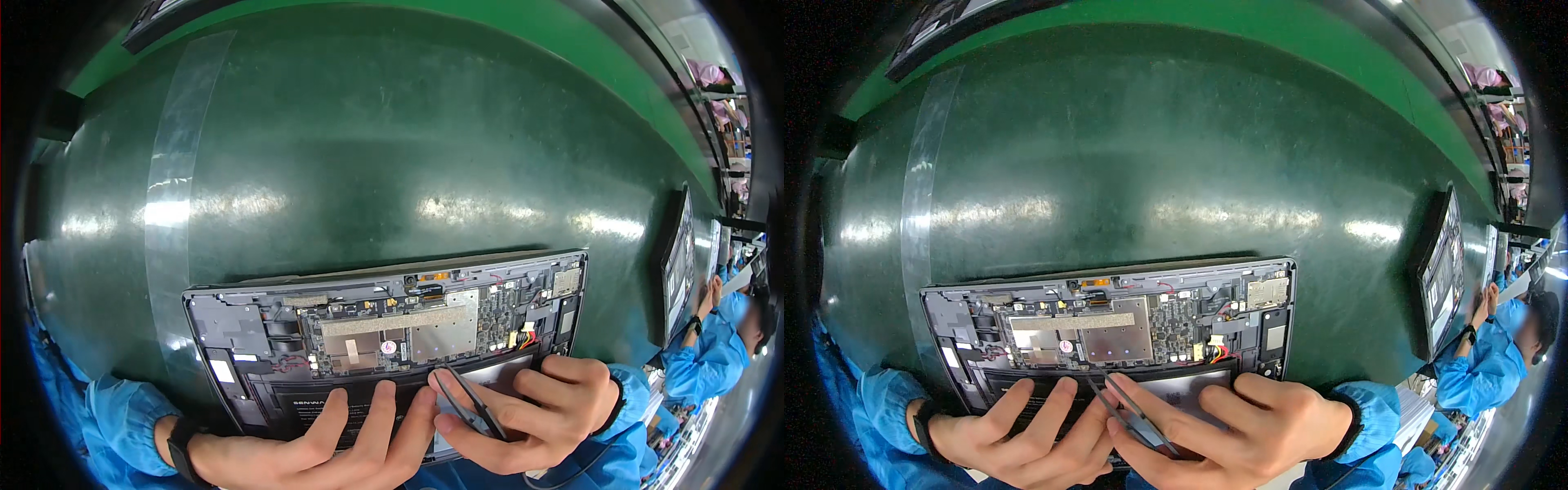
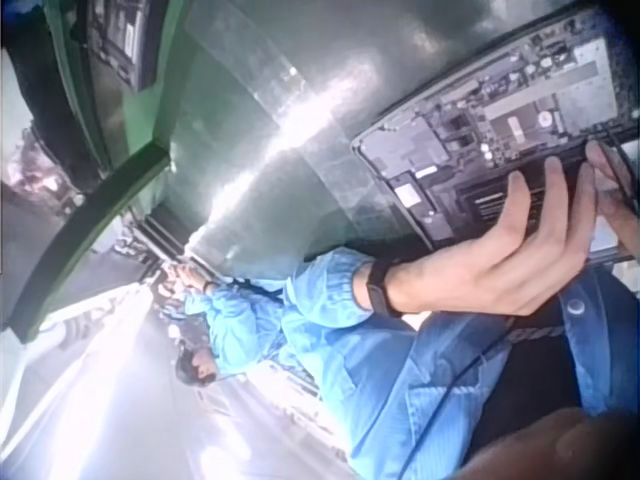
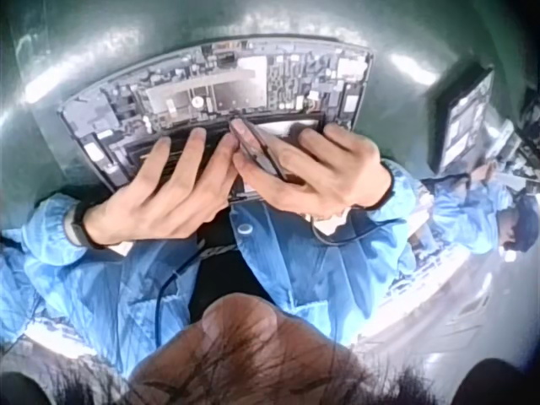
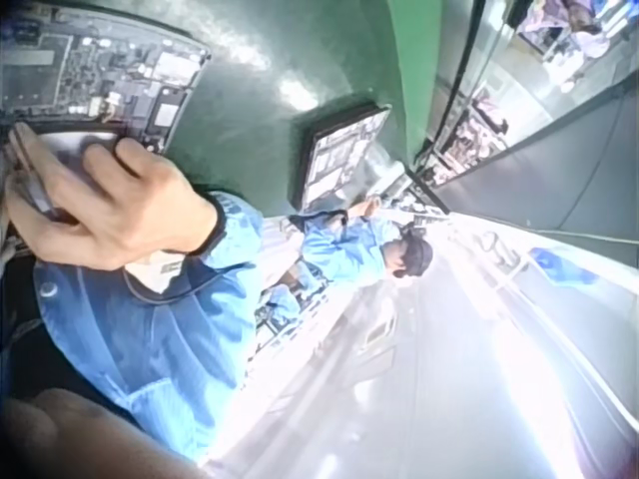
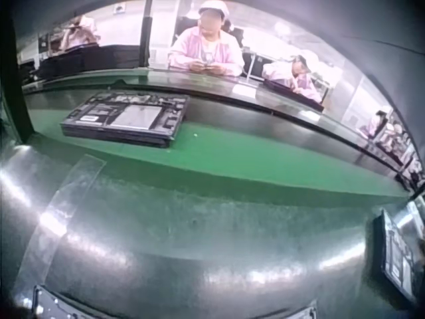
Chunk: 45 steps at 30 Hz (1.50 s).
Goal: Assembling internal components of a tablet or laptop, specifically manipulating ribbon cables and internal stickers using a spudger on a production line.
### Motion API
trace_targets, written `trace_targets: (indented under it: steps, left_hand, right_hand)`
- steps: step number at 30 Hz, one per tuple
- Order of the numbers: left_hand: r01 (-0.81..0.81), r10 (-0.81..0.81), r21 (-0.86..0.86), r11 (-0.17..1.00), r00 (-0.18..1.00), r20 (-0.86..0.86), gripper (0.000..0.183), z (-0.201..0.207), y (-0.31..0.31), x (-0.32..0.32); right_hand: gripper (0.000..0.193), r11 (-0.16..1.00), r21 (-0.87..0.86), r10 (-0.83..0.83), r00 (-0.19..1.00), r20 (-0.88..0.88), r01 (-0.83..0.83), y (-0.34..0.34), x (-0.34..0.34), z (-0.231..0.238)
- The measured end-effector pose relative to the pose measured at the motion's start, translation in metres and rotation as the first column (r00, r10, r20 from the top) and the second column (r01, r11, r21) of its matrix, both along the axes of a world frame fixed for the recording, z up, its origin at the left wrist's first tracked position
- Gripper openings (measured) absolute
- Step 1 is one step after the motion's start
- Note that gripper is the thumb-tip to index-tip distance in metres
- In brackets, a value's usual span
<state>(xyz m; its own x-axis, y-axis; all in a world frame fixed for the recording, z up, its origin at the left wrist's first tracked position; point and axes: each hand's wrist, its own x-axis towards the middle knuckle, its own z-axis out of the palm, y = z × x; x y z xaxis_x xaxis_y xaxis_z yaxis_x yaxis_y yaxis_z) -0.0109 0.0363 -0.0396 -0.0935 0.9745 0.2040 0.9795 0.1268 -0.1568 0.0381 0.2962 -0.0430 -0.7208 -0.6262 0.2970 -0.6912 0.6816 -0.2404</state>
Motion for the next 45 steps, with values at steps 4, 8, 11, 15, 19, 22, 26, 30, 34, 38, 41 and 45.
trace_targets:
  steps: [4,8,11,15,19,22,26,30,34,38,41,45]
  left_hand:
    - [0.012,-0.012,0.005,1.0,0.999,0.029,0.049,-0.003,0.001,0.0]
    - [-0.028,0.027,0.02,0.999,0.998,0.048,0.048,-0.005,0.001,0.001]
    - [-0.024,0.023,0.028,0.999,0.999,0.027,0.048,-0.005,0.001,0.001]
    - [-0.023,0.023,0.037,0.999,1.0,0.02,0.047,-0.005,0.001,0.0]
    - [0.034,-0.032,0.066,0.997,0.999,-0.032,0.042,-0.015,-0.001,-0.009]
    - [0.039,-0.036,0.079,0.996,0.999,-0.037,0.04,-0.012,-0.001,-0.003]
    - [-0.025,0.024,0.053,0.998,1.0,0.019,0.04,-0.008,-0.001,0.001]
    - [-0.037,0.036,0.07,0.997,0.999,0.002,0.039,-0.011,-0.001,0.001]
    - [-0.031,0.031,0.072,0.997,1.0,0.001,0.039,-0.01,-0.001,0.0]
    - [-0.04,0.04,0.069,0.997,0.999,-0.003,0.039,-0.009,-0.002,0.001]
    - [-0.037,0.036,0.063,0.997,0.999,0.016,0.039,-0.008,-0.001,0.001]
    - [-0.017,0.016,0.057,0.998,1.0,0.019,0.038,-0.01,0.0,0.0]
  right_hand:
    - [0.034,0.998,-0.045,0.047,0.998,-0.04,-0.048,0.005,-0.002,-0.01]
    - [0.03,0.995,-0.035,-0.097,0.981,-0.168,0.092,-0.005,0.002,-0.017]
    - [0.033,0.992,0.008,-0.124,0.991,-0.051,0.125,-0.007,0.003,-0.005]
    - [0.034,0.997,0.05,-0.053,0.998,0.016,0.052,-0.003,-0.001,0.002]
    - [0.035,0.998,0.057,0.01,1.0,0.0,-0.01,0.0,-0.002,0.0]
    - [0.034,0.997,0.074,0.022,1.0,-0.005,-0.022,0.001,-0.001,0.001]
    - [0.03,1.0,0.02,0.015,1.0,-0.001,-0.015,-0.002,-0.003,-0.001]
    - [0.027,0.998,0.009,0.063,0.998,-0.026,-0.063,-0.002,-0.005,-0.003]
    - [0.027,0.999,0.029,0.046,0.998,-0.032,-0.045,-0.001,-0.005,-0.003]
    - [0.019,0.996,0.08,0.054,0.997,-0.047,-0.05,-0.002,-0.007,-0.001]
    - [0.017,0.992,0.086,0.093,0.996,-0.006,-0.092,0.007,-0.008,0.0]
    - [0.029,0.995,0.038,0.095,0.995,-0.008,-0.094,0.009,-0.007,-0.006]
